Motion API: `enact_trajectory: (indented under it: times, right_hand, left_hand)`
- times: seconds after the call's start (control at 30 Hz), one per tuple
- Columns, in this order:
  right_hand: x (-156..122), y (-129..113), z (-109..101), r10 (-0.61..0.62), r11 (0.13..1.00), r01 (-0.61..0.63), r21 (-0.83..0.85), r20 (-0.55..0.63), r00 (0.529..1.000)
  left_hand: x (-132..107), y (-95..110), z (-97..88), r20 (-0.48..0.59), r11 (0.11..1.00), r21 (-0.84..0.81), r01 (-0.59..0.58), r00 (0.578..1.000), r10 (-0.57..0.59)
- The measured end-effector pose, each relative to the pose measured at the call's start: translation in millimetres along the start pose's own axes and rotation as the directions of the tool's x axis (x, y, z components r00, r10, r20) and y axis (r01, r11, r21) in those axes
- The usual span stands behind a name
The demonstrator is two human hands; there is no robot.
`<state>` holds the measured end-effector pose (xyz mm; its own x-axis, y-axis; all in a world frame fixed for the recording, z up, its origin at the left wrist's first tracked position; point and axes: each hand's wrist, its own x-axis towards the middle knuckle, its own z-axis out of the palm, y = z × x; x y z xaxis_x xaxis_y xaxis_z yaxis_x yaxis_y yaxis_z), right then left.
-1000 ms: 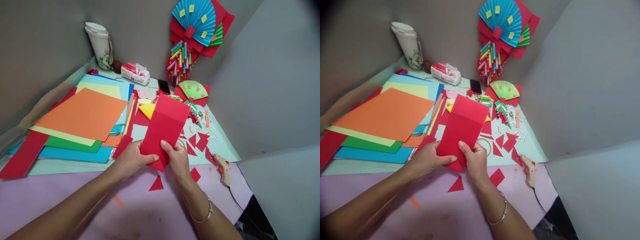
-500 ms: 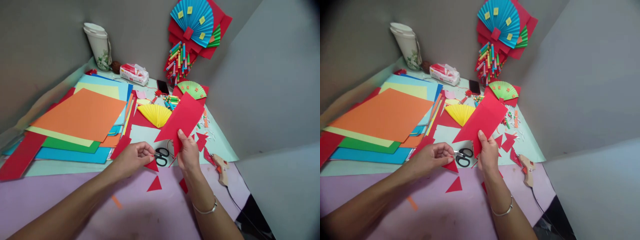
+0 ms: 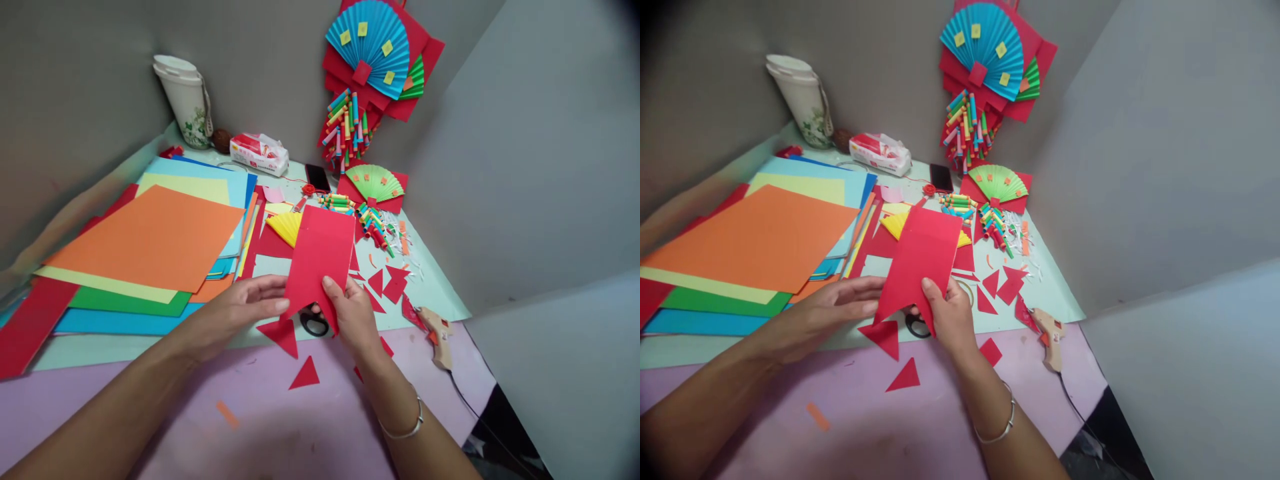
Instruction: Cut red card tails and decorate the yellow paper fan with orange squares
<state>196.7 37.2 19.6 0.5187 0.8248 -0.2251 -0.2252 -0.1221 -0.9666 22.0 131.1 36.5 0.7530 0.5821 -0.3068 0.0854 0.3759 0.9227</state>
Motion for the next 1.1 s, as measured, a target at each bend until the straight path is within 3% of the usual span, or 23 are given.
enact_trajectory:
  times: [0.17,0.3,0.57,0.93,1.1]
  right_hand:
    - [-7,5,6,-0.002,1.000,0.000,0.015,0.134,0.991]
    - [-9,8,9,-0.034,0.999,0.030,0.025,0.197,0.980]
    - [-8,13,14,-0.075,0.997,0.073,0.018,0.203,0.976]
    - [-12,13,17,-0.101,0.995,0.099,0.019,0.161,0.982]
    - [-3,3,-5,-0.011,1.000,0.010,0.006,0.279,0.960]
  left_hand:
    - [4,-4,4.8,-0.065,0.996,-0.052,0.068,0.995,-0.071]
    - [6,-9,3.4,-0.157,0.997,-0.066,0.030,0.987,-0.040]
    - [5,-13,9.8,-0.147,0.976,-0.214,-0.027,0.989,-0.005]
    - [6,-16,11.6,-0.154,0.980,-0.197,-0.022,0.988,-0.009]
    - [7,-9,11.2,-0.232,0.945,-0.312,-0.095,0.972,0.022]
